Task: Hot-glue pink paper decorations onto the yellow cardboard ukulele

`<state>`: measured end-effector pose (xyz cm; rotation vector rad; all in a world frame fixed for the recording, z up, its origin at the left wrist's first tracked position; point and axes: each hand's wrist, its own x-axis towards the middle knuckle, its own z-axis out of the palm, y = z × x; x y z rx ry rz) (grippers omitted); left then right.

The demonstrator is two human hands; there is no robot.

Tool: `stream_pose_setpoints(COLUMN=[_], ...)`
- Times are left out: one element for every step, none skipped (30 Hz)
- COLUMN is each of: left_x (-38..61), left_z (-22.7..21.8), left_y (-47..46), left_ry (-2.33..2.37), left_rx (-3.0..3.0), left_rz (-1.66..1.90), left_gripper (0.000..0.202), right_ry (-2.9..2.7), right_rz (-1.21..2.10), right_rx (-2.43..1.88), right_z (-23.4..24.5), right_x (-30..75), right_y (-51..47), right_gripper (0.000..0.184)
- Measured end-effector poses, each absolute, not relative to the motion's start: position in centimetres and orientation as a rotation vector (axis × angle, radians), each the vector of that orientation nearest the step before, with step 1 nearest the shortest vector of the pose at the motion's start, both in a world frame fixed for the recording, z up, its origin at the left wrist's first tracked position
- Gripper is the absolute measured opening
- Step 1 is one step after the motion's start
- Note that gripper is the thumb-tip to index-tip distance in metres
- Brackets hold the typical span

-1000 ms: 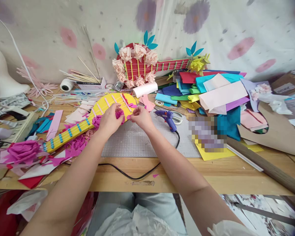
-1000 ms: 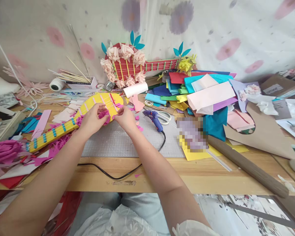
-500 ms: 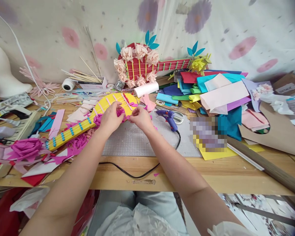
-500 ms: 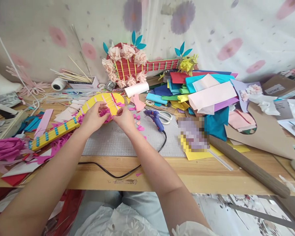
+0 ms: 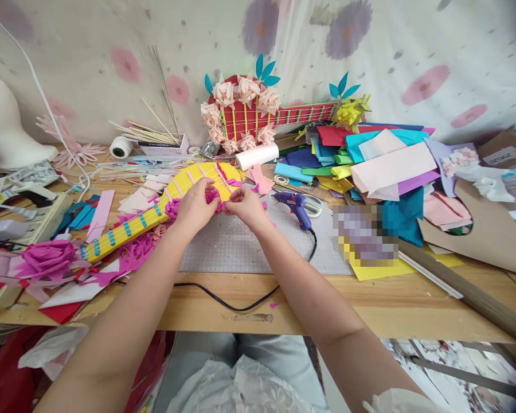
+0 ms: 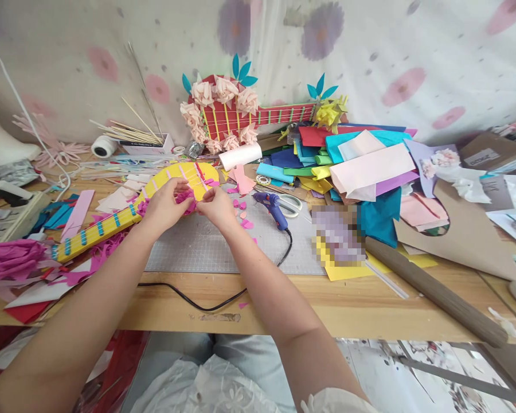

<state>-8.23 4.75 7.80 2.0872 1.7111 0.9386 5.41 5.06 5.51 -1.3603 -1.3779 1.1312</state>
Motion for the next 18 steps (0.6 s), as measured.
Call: stream_pose_setpoints(left_x=[-8.2, -8.2, -8.3, -8.3, -8.3, -8.3, -8.3, -8.4, -8.4, -8.4, -8.4, -8.4, -8.4, -8.4, -8.4, -8.3, -8.3, -8.3], left_z=[7.8, 7.8, 7.8, 7.8, 7.8, 7.7, 7.7, 7.6, 7.6, 7.5, 7.5, 7.5, 7.5, 7.5, 7.6, 7.6, 7.7, 7.8], left_y=[4.8, 4.8, 4.8, 4.8, 4.8, 4.8, 4.9, 4.9, 4.9, 5.0, 5.0, 5.0, 5.0, 5.0, 5.0, 5.0, 5.0, 5.0], left_ry=[1.713, 1.715, 1.717, 1.717, 1.717, 1.715, 1.712, 1.709, 1.708, 1.707, 1.708, 1.711, 1.714, 1.717, 1.718, 1.718, 1.717, 1.717], left_rx=[2.086, 2.086, 2.086, 2.088, 2.091, 2.093, 2.097, 2.101, 2.103, 2.105, 2.106, 2.105, 2.103, 2.101, 2.098, 2.094, 2.093, 2.093], left_rz=[0.937, 0.935, 0.933, 0.931, 0.930, 0.931, 0.933, 0.935, 0.937, 0.938, 0.938, 0.935, 0.932, 0.928, 0.923, 0.919, 0.916, 0.914], left_gripper=[0.038, 0.038, 0.038, 0.038, 0.037, 0.037, 0.037, 0.037, 0.036, 0.036, 0.036, 0.036, 0.036, 0.036, 0.037, 0.037, 0.037, 0.037], right_ry=[-1.330, -1.268, -1.208, -1.174, -1.164, -1.187, -1.246, -1.334, -1.432, -1.527, -1.611, -1.676, -1.722, -1.754, -1.774, -1.786, -1.792, -1.798], right_rz=[1.190, 1.257, 1.321, 1.373, 1.404, 1.403, 1.360, 1.280, 1.176, 1.069, 0.973, 0.895, 0.839, 0.797, 0.763, 0.738, 0.723, 0.720], right_rx=[-1.353, -1.346, -1.330, -1.301, -1.277, -1.268, -1.278, -1.295, -1.312, -1.317, -1.312, -1.303, -1.300, -1.307, -1.324, -1.342, -1.356, -1.364], right_z=[5.7, 5.9, 6.1, 6.2, 6.2, 6.2, 6.1, 5.9, 5.8, 5.6, 5.5, 5.4, 5.3, 5.3, 5.3, 5.3, 5.4, 5.5], right_x=[5.4, 5.5, 5.6, 5.7, 5.9, 6.0, 6.2, 6.4, 6.6, 6.7, 6.7, 6.7, 6.6, 6.4, 6.3, 6.1, 5.9, 5.8], right_y=[5.0, 4.9, 4.8, 4.7, 4.7, 4.7, 4.7, 4.8, 4.8, 4.9, 4.9, 4.8, 4.8, 4.7, 4.7, 4.6, 4.5, 4.5], right_gripper=[0.026, 0.027, 0.027, 0.026, 0.025, 0.025, 0.025, 0.025, 0.025, 0.026, 0.026, 0.025, 0.025, 0.023, 0.022, 0.022, 0.021, 0.021])
